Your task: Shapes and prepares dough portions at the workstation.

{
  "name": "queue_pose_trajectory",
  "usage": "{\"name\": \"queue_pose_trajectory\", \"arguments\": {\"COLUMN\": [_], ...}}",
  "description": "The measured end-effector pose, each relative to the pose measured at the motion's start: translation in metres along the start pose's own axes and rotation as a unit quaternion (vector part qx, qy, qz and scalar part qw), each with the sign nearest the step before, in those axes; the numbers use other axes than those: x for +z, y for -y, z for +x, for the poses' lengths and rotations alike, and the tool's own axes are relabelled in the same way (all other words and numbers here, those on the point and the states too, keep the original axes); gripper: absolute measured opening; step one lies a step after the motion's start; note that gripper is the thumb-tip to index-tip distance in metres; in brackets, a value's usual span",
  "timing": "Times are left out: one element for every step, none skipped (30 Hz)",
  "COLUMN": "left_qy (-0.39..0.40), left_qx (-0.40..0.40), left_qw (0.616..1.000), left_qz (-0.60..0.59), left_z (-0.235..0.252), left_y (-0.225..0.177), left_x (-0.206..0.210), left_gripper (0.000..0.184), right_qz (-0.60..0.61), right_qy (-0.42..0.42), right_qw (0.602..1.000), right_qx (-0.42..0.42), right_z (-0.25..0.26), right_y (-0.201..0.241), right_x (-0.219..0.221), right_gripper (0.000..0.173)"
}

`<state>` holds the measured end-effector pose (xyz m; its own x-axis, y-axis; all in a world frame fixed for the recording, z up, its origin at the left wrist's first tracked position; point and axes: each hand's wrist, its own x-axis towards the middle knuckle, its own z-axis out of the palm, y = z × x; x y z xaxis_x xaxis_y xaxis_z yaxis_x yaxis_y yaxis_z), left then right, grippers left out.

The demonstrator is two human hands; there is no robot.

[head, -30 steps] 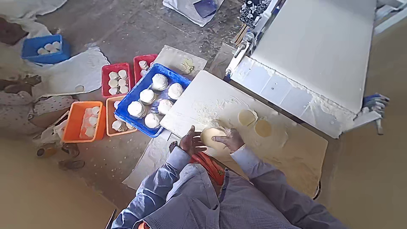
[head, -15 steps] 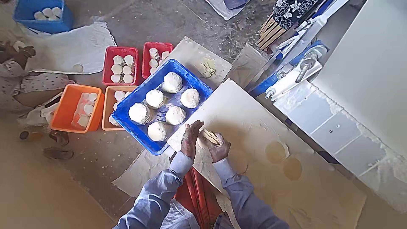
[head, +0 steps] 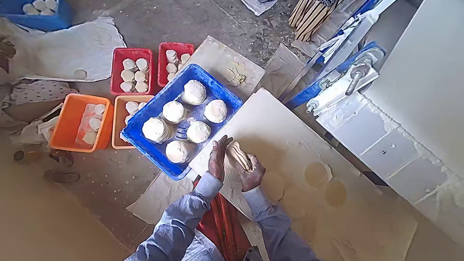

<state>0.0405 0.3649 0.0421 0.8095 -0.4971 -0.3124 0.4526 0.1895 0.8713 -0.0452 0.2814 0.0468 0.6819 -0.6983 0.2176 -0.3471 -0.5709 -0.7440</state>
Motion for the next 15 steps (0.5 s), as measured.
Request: {"name": "queue_pose_trajectory", "arguments": {"left_qy": [-0.001, -0.002, -0.003, -0.005, -0.009, -0.013, -0.016, -0.015, -0.01, -0.004, -0.002, -0.003, -0.004, -0.005, -0.004], "left_qx": [-0.003, -0.007, -0.01, -0.009, -0.006, -0.004, -0.006, -0.012, -0.019, -0.024, -0.023, -0.019, -0.017, -0.019, -0.024], "left_qw": [1.0, 1.0, 1.0, 1.0, 1.0, 1.0, 1.0, 1.0, 1.0, 1.0, 1.0, 1.0, 1.0, 1.0, 1.0], "left_qz": [-0.005, -0.008, -0.008, -0.007, -0.004, -0.003, -0.003, -0.003, -0.004, -0.004, -0.003, -0.002, -0.002, -0.002, -0.002], "left_z": [0.0005, 0.0003, -0.0005, -0.0014, -0.0007, 0.0001, 0.0014, 0.0022, 0.0014, 0.0008, 0.0014, 0.0027, 0.0037, 0.0045, 0.004], "left_y": [-0.0009, -0.0012, -0.0011, -0.0017, -0.0033, -0.0051, -0.0062, -0.0061, -0.0046, -0.0036, -0.0035, -0.004, -0.0047, -0.0057, -0.0062], "left_x": [0.0009, 0.0026, 0.0046, 0.0056, 0.0053, 0.0042, 0.0038, 0.004, 0.0044, 0.005, 0.0054, 0.0046, 0.0034, 0.0025, 0.0023], "left_gripper": [0.078, 0.078, 0.078, 0.078, 0.077, 0.077, 0.077, 0.078, 0.079, 0.08, 0.08, 0.08, 0.079, 0.079, 0.08], "right_qz": [-0.004, -0.016, -0.033, -0.042, -0.038, -0.029, -0.02, -0.018, -0.023, -0.032, -0.033, -0.027, -0.017, -0.009, -0.006], "right_qy": [-0.001, 0.02, 0.04, 0.048, 0.036, 0.011, -0.004, 0.007, 0.031, 0.046, 0.042, 0.014, -0.01, -0.014, 0.008], "right_qw": [1.0, 1.0, 0.998, 0.997, 0.998, 0.999, 0.999, 0.999, 0.998, 0.996, 0.997, 0.999, 1.0, 1.0, 1.0], "right_qx": [0.001, 0.016, 0.035, 0.044, 0.042, 0.032, 0.027, 0.036, 0.054, 0.067, 0.063, 0.043, 0.024, 0.019, 0.027], "right_z": [-0.0003, 0.0002, 0.0014, 0.0026, 0.0037, 0.0032, 0.0028, 0.0031, 0.0031, 0.0041, 0.0055, 0.0057, 0.0046, 0.0041, 0.0033], "right_y": [-0.0005, -0.0001, 0.0011, 0.0024, 0.0047, 0.0059, 0.0057, 0.0058, 0.0064, 0.0072, 0.0076, 0.0071, 0.0062, 0.0052, 0.0047], "right_x": [0.0006, 0.001, 0.0014, 0.0015, 0.0011, 0.001, 0.001, 0.0009, 0.0004, 0.0005, 0.0009, 0.0022, 0.0033, 0.0041, 0.0037], "right_gripper": [0.039, 0.042, 0.042, 0.042, 0.041, 0.04, 0.039, 0.04, 0.043, 0.045, 0.045, 0.044, 0.042, 0.042, 0.043]}}
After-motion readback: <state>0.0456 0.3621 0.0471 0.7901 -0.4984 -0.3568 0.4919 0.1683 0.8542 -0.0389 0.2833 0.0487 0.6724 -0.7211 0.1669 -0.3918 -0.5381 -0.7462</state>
